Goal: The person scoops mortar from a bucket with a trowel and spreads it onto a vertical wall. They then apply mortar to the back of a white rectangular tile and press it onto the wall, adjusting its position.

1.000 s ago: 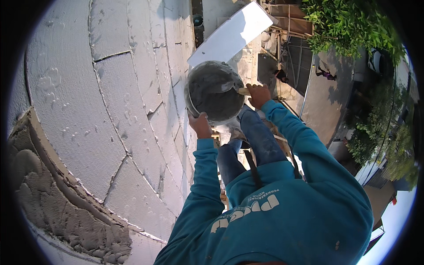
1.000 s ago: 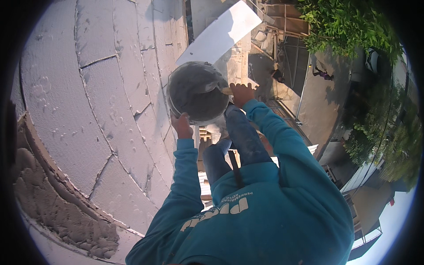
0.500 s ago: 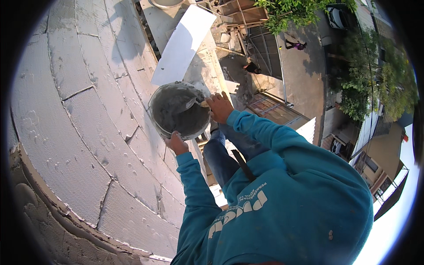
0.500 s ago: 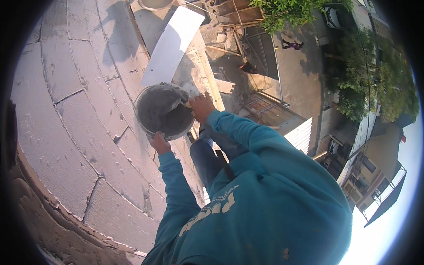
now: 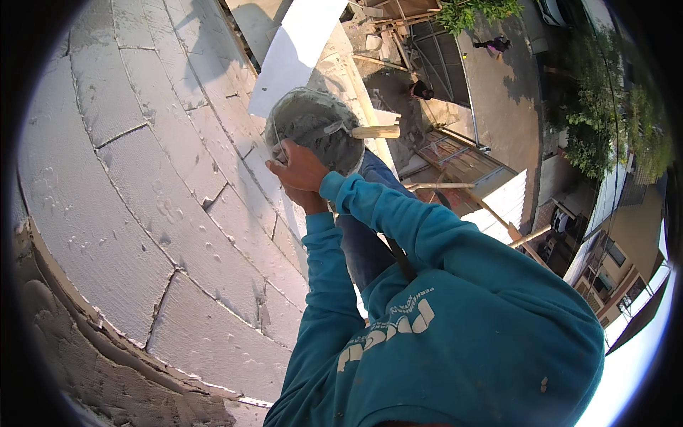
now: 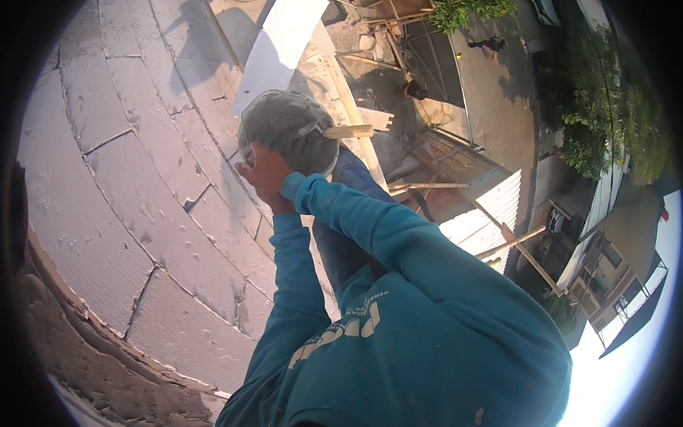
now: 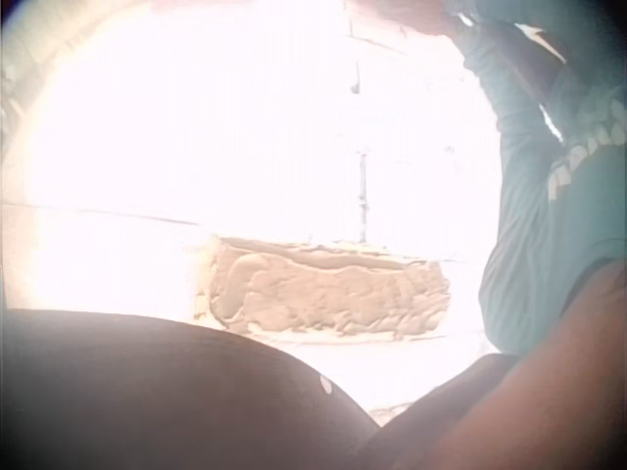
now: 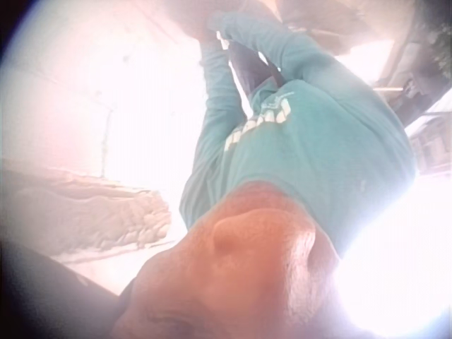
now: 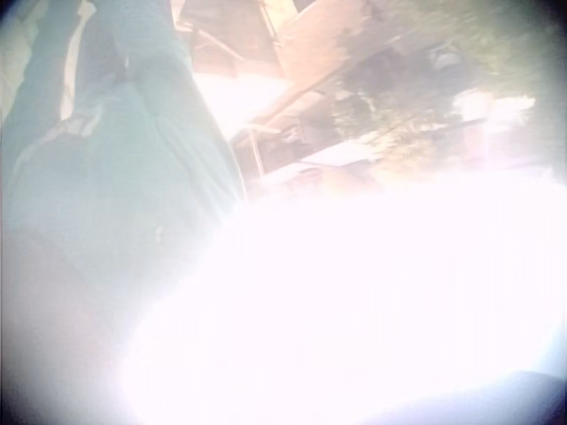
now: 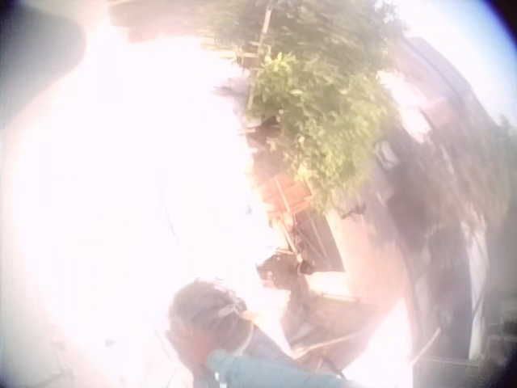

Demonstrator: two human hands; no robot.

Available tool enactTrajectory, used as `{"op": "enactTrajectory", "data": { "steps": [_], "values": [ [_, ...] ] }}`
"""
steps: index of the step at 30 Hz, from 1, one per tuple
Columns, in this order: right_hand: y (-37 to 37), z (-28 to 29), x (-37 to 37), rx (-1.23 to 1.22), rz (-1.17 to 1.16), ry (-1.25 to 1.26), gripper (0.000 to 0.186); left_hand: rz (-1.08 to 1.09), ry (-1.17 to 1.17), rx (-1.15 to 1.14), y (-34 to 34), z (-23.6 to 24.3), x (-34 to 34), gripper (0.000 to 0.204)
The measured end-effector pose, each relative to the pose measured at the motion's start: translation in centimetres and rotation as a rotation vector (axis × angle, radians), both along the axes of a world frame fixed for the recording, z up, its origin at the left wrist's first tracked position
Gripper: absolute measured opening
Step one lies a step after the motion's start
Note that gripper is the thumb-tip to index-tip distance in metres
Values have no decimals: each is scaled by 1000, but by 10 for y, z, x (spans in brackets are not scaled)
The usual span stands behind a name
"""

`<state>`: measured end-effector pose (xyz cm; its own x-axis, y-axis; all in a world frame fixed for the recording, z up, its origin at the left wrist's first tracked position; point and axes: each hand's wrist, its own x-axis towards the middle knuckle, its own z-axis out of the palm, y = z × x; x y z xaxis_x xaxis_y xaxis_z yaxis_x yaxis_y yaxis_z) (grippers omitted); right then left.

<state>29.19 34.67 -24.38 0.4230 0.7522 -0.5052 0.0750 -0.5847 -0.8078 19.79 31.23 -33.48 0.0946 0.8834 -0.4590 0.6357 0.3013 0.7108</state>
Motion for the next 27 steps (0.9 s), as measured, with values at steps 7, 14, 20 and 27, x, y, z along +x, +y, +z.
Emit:
{"op": "enactTrajectory", "data": {
  "steps": [7,14,20,27],
  "values": [
    [-26,1,95,56,-650,382,36,-69,16,-120,-3,41,82,99],
    [-155,-56,136,110,-1131,550,44,-520,-180,-388,17,-6,50,90],
    [-264,-113,133,-84,-1199,293,54,-303,2,-486,60,-25,-32,72],
    [-404,-229,62,-442,-1382,157,53,-235,173,-563,70,-31,-74,61]
  ]
}}
